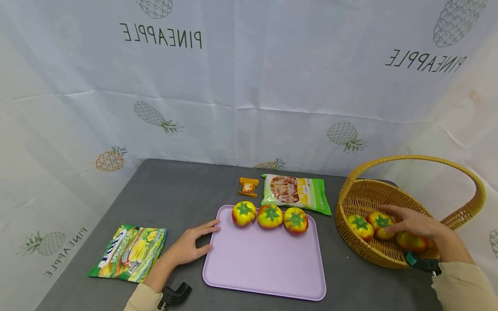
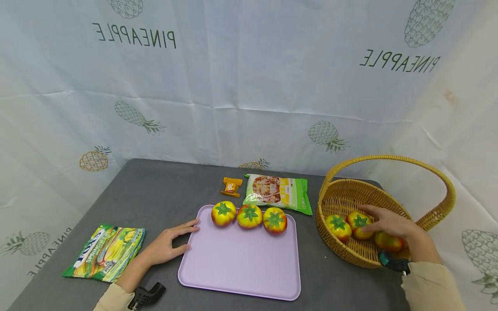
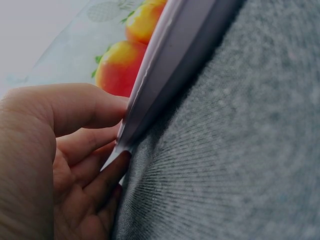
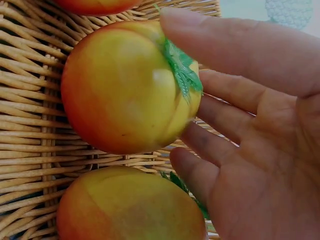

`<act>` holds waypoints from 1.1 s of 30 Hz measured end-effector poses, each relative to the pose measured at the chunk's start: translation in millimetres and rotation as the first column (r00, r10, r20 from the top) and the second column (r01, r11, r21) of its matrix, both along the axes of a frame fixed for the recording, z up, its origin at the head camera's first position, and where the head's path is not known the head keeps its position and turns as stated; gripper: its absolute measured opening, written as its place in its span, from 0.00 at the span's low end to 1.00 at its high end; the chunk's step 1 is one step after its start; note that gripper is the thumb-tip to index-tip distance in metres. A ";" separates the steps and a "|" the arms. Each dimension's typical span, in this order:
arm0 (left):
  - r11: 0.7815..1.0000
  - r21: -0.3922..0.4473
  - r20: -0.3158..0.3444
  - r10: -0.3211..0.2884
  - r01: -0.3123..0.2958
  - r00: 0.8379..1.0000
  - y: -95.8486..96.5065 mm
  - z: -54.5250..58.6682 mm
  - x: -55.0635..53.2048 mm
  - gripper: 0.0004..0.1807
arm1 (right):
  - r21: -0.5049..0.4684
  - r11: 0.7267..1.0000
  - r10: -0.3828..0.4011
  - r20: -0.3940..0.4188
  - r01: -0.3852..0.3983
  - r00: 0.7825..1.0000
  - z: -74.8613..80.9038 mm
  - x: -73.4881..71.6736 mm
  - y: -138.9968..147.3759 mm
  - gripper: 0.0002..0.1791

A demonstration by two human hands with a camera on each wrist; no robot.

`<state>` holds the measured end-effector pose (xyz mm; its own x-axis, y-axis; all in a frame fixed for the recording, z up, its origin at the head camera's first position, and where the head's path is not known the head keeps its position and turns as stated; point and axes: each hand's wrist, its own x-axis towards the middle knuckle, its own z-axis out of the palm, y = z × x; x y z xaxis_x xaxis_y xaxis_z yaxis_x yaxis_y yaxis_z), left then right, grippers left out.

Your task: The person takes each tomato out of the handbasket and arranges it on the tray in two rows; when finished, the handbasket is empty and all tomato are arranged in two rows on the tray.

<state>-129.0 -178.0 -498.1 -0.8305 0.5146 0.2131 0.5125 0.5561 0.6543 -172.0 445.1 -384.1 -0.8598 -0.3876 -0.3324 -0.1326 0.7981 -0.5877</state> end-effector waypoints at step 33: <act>1.000 0.017 -0.017 -0.005 0.005 1.000 0.0 0.3 -0.4 0.25 | 0.124 0.990 -0.056 -0.039 0.060 0.998 -3.0 -5.8 -3.1 0.43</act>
